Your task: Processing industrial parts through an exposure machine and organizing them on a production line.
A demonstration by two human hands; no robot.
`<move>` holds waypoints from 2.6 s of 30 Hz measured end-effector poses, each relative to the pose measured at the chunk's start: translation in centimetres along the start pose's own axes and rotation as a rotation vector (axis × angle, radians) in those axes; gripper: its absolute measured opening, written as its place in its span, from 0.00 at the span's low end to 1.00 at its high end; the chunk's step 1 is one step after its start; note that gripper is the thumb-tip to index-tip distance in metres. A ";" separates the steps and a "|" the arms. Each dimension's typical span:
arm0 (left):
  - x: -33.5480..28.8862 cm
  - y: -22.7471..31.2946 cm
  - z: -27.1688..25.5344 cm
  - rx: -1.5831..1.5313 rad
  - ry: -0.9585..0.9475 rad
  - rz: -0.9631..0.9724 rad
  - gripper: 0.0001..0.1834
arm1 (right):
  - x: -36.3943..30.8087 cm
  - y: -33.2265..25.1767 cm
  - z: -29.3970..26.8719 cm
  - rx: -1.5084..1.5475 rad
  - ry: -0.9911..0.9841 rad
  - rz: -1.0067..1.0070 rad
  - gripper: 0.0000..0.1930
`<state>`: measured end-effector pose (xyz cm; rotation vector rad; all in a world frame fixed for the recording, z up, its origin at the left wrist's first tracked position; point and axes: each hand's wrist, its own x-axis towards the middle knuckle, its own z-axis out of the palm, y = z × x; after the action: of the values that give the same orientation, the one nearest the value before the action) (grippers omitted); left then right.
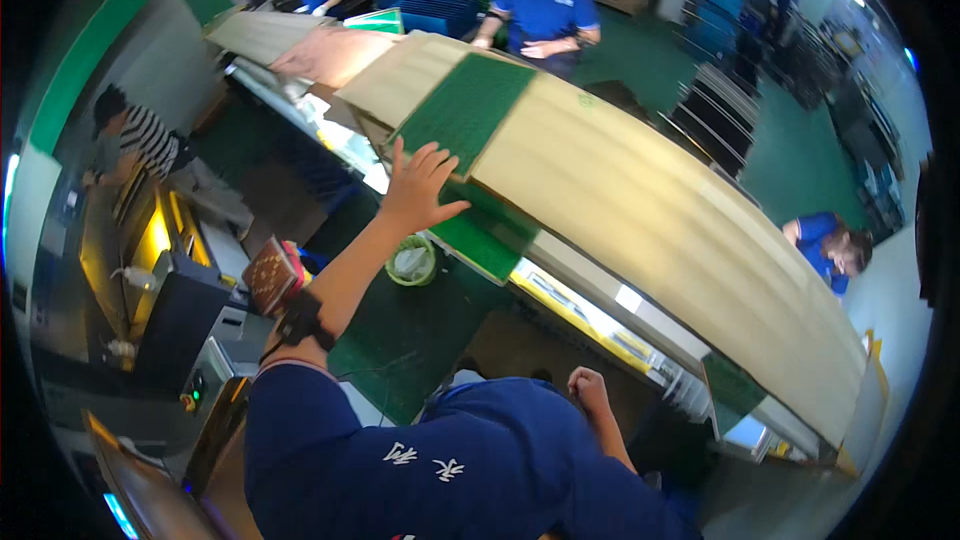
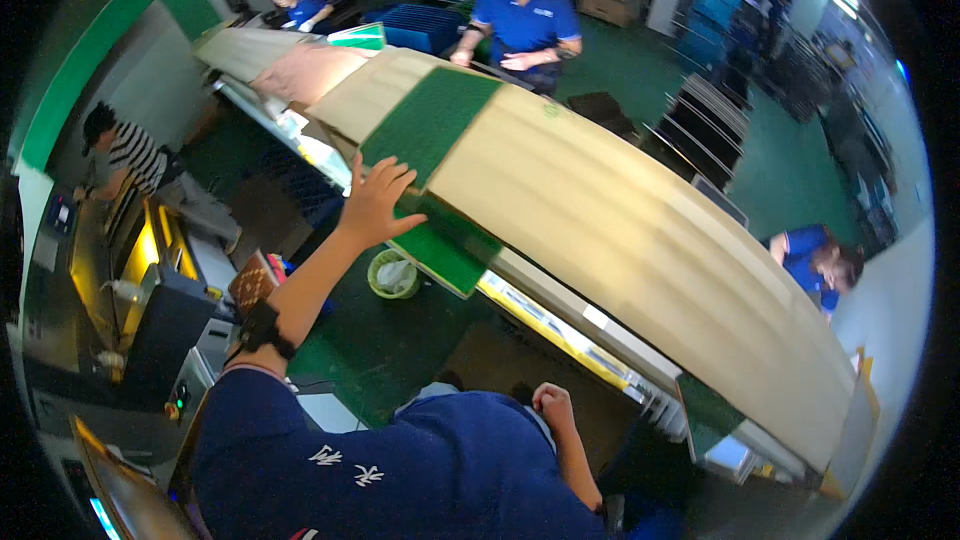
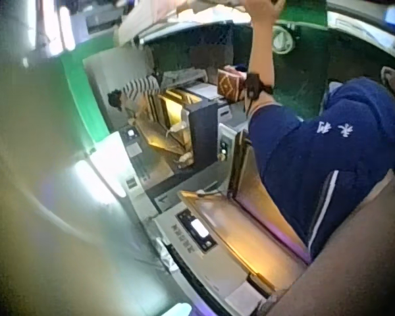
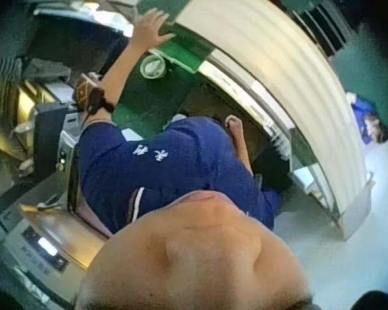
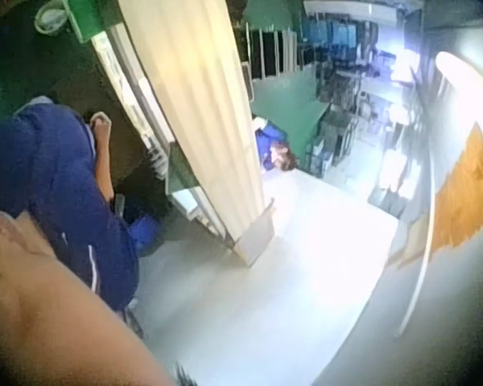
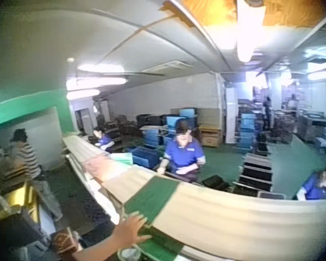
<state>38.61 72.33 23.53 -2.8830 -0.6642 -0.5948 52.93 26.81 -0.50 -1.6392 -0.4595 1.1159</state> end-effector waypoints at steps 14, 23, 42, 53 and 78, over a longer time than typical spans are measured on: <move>-23.1 -0.1 -9.5 -0.135 0.914 -1.050 0.19 | 6.2 -5.7 1.8 -0.242 -0.771 -0.007 0.08; -67.6 24.3 -19.7 1.205 0.164 -1.720 0.15 | 4.1 -3.7 9.8 -0.410 -1.242 -0.027 0.08; -81.5 34.1 -11.9 0.421 -0.151 -2.422 0.38 | -6.6 2.0 36.6 -1.105 -1.663 -0.240 0.10; -87.2 38.3 -12.9 0.429 -0.024 -2.325 0.36 | -10.4 1.9 48.0 -1.346 -1.983 -0.370 0.09; -52.5 44.3 -52.2 1.514 -0.164 -2.629 0.19 | 2.6 0.7 53.5 -1.567 -2.661 -0.428 0.10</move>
<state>-3.30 1.23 48.81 0.4279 -2.4914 0.2585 9.06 57.39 -2.95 -0.3789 1.9368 -1.0484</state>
